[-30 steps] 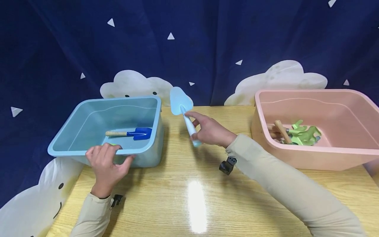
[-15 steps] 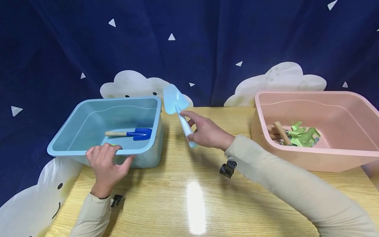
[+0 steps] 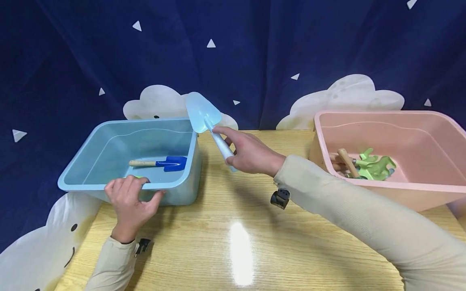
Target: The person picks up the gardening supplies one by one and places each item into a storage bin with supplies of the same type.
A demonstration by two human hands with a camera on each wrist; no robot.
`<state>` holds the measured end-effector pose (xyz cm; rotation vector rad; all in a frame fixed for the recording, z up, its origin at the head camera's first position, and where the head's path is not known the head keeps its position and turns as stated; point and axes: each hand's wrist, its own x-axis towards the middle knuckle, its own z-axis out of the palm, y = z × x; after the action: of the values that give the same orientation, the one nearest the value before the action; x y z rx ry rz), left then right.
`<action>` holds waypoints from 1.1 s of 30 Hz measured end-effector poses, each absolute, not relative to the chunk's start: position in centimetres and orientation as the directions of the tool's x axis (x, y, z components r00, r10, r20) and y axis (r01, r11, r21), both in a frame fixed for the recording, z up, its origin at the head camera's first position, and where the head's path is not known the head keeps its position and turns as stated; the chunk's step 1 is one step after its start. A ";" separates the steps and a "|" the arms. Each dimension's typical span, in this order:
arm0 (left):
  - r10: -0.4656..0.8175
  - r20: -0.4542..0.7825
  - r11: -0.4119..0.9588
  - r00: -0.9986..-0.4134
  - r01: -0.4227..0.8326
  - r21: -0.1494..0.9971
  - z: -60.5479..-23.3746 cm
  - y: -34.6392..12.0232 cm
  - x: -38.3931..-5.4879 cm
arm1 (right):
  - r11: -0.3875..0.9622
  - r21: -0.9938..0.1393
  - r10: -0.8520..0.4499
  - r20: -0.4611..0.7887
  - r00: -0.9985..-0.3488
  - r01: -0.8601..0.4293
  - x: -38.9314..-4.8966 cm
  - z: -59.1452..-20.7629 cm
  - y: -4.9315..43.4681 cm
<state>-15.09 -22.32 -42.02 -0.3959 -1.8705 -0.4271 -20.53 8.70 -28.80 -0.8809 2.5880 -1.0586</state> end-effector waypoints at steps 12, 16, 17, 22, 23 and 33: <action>0.067 0.935 0.881 -0.347 0.461 0.108 -41.9 -22.2 -15.1 | 0.560 -0.640 -0.659 0.041 -0.751 -0.526 -20.2 -25.1 6.6; 0.067 0.936 0.883 -0.346 0.457 0.106 -41.9 -22.2 -15.0 | 0.558 -0.615 -0.667 0.067 -0.742 -0.557 -20.3 -24.5 6.1; 0.066 0.936 0.883 -0.345 0.457 0.106 -41.9 -22.2 -15.0 | 0.554 -0.610 -0.670 0.078 -0.738 -0.567 -20.3 -24.4 6.0; 0.064 0.939 0.882 -0.338 0.459 0.106 -41.9 -22.3 -15.1 | 0.520 -0.566 -0.700 0.148 -0.699 -0.640 -20.4 -24.0 5.7; 0.063 0.939 0.882 -0.338 0.459 0.106 -41.9 -22.3 -15.2 | 0.517 -0.555 -0.704 0.157 -0.693 -0.652 -20.5 -23.9 5.6; 0.064 0.942 0.884 -0.329 0.456 0.099 -42.0 -22.5 -15.0 | 0.495 -0.500 -0.744 0.179 -0.643 -0.711 -21.7 -22.9 4.5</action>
<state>-14.98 -22.53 -42.00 -0.3859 -1.8791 -0.4164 -21.66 4.51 -22.93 -1.2980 2.6629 -0.8464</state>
